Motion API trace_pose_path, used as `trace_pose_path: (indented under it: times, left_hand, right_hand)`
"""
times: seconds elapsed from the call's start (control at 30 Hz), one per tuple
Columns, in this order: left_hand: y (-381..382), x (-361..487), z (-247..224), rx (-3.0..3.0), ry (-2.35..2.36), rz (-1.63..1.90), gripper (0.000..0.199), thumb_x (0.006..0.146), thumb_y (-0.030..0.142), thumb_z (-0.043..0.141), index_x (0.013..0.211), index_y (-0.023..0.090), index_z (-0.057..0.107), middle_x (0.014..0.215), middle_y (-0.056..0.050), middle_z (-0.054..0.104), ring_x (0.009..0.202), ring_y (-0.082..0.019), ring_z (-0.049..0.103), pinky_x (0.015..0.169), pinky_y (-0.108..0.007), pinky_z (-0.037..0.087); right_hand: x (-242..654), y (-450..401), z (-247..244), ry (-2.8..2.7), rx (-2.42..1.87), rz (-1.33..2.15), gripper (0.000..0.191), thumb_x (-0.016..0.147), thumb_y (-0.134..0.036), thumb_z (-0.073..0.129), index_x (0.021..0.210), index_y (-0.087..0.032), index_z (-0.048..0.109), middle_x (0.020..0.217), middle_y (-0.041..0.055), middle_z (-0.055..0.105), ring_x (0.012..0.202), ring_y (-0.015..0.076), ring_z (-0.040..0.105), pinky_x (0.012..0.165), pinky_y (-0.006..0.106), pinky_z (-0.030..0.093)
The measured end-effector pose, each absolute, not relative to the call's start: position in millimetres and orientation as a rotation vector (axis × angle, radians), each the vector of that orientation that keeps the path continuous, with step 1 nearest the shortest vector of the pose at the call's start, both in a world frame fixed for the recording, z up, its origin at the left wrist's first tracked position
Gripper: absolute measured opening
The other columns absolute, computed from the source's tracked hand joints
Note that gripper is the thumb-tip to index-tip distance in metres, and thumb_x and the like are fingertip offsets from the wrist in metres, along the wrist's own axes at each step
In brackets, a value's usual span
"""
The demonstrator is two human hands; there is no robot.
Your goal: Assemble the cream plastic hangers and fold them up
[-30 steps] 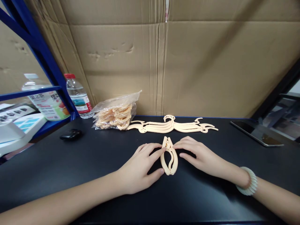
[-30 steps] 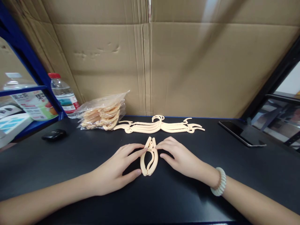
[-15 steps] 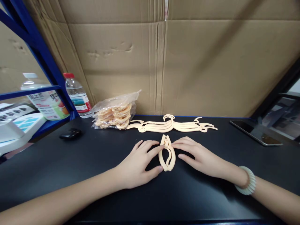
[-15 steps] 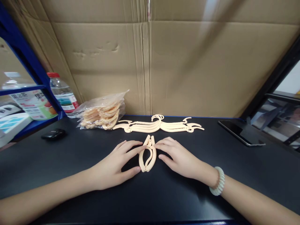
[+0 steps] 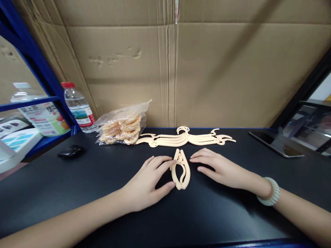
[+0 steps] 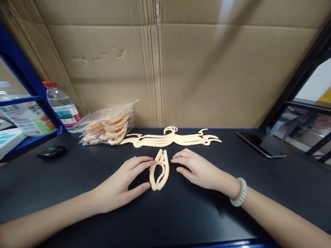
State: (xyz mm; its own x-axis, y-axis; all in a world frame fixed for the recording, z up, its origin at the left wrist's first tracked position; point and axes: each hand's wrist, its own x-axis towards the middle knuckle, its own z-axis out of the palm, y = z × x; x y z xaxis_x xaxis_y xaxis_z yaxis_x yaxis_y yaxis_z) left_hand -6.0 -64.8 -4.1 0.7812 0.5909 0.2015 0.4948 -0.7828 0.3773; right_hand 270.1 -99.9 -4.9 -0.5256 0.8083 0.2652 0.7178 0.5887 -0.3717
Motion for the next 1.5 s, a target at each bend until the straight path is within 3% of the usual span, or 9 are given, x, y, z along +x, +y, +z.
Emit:
trace_pose_path:
  times: [0.13, 0.47, 1.5]
  left_hand:
    - [-62.1, -7.7, -4.1, 2.642, 0.828, 0.512, 0.043, 0.091, 0.035, 0.052, 0.133, 0.024, 0.049, 0.136, -0.010, 0.051, 0.126, -0.027, 0.047, 0.108, -0.046, 0.037]
    - [-54.6, -9.0, -4.7, 2.646, 0.793, 0.549, 0.034, 0.091, 0.027, 0.052, 0.125, 0.023, 0.052, 0.125, -0.006, 0.059, 0.118, -0.022, 0.053, 0.103, -0.040, 0.043]
    - [-54.3, -10.5, -5.3, 2.669, 0.791, 0.524, 0.035, 0.087, 0.020, 0.055, 0.121, 0.023, 0.055, 0.123, -0.006, 0.060, 0.117, -0.022, 0.053, 0.103, -0.040, 0.043]
  right_hand:
    - [278.4, -95.9, -3.7, -2.439, -1.262, 0.247, 0.030, 0.094, -0.024, 0.048, 0.119, -0.020, 0.063, 0.122, 0.0093, 0.061, 0.115, 0.0220, 0.055, 0.101, 0.041, 0.045]
    - [283.8, -93.4, -4.6, -2.487, -1.248, 0.170, 0.028, 0.094, -0.022, 0.048, 0.117, -0.019, 0.065, 0.122, 0.0087, 0.061, 0.114, 0.0211, 0.055, 0.101, 0.039, 0.045]
    - [284.3, -93.5, -4.7, -2.495, -1.230, 0.150, 0.029, 0.092, -0.020, 0.051, 0.117, -0.020, 0.066, 0.121, 0.0088, 0.062, 0.114, 0.0211, 0.056, 0.100, 0.038, 0.046]
